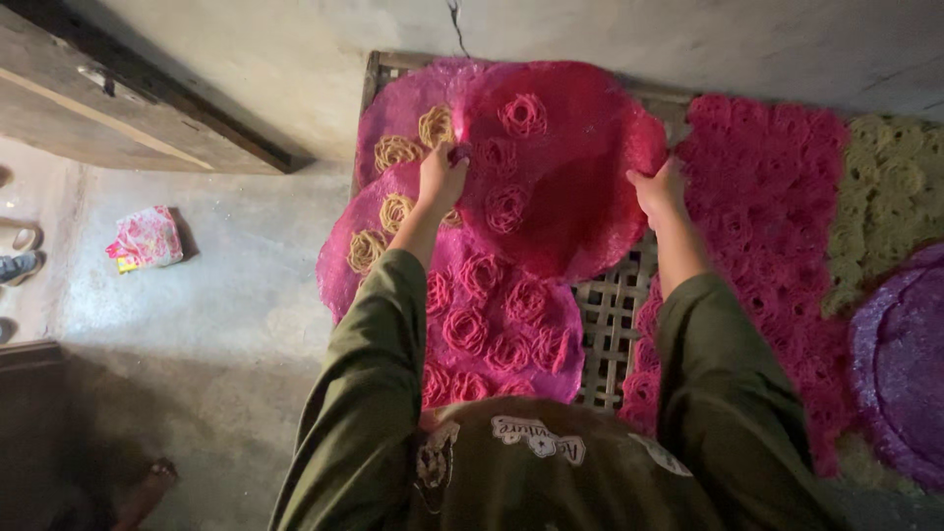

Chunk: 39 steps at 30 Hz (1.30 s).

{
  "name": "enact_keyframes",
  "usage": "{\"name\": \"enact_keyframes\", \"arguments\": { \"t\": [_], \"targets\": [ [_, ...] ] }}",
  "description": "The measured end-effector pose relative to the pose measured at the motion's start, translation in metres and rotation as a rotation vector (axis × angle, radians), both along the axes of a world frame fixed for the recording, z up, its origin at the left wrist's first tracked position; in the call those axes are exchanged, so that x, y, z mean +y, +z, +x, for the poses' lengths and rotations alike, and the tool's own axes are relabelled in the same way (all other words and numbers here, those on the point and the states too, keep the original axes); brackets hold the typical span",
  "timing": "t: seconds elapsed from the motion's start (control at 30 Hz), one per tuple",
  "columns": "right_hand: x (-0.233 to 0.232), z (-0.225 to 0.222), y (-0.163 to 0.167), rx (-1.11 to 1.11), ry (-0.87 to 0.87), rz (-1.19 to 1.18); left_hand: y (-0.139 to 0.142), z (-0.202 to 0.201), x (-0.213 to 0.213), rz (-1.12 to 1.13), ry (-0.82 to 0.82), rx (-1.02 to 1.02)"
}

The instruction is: The person carries a tray of pink noodle nests from a steamer pot to a bamboo drying rack. They peel the noodle nests off a plastic sheet one at a time and arrange them in rows on the bamboo rack alongside yellow noodle nests, occasionally lifting and repositioning the plastic sheet to free more nests.

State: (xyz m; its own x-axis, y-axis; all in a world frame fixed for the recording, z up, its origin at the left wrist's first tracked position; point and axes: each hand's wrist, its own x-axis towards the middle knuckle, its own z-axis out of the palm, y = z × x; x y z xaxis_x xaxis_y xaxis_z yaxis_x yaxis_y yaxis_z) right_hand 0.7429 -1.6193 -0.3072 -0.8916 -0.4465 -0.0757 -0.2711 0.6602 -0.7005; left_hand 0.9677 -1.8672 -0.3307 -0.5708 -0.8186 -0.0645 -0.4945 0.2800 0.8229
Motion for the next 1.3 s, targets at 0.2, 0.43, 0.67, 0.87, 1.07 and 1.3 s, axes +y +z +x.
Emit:
{"name": "enact_keyframes", "arguments": {
  "t": [0.2,0.43,0.67,0.87,1.07,1.3],
  "targets": [
    [-0.004,0.002,0.064,-0.472,0.088,-0.473,0.041,-0.029,-0.026,0.477,-0.065,0.174],
    [0.028,0.1,0.129,-0.547,-0.008,-0.262,0.057,0.067,-0.08,0.624,-0.23,0.592],
    [0.073,0.203,-0.002,-0.581,0.392,0.153,0.008,0.157,-0.065,-0.35,0.051,-0.071],
    [0.096,0.194,-0.034,-0.127,0.393,0.088,-0.014,0.094,-0.002,-0.462,-0.165,-0.422],
    [0.062,0.19,-0.017,0.024,0.419,-0.286,-0.009,0.039,0.005,-0.33,-0.138,-0.615],
    [0.0,0.14,-0.031,-0.577,0.251,-0.534,0.014,0.013,0.025,-0.099,-0.16,-0.324]
  ]
}}
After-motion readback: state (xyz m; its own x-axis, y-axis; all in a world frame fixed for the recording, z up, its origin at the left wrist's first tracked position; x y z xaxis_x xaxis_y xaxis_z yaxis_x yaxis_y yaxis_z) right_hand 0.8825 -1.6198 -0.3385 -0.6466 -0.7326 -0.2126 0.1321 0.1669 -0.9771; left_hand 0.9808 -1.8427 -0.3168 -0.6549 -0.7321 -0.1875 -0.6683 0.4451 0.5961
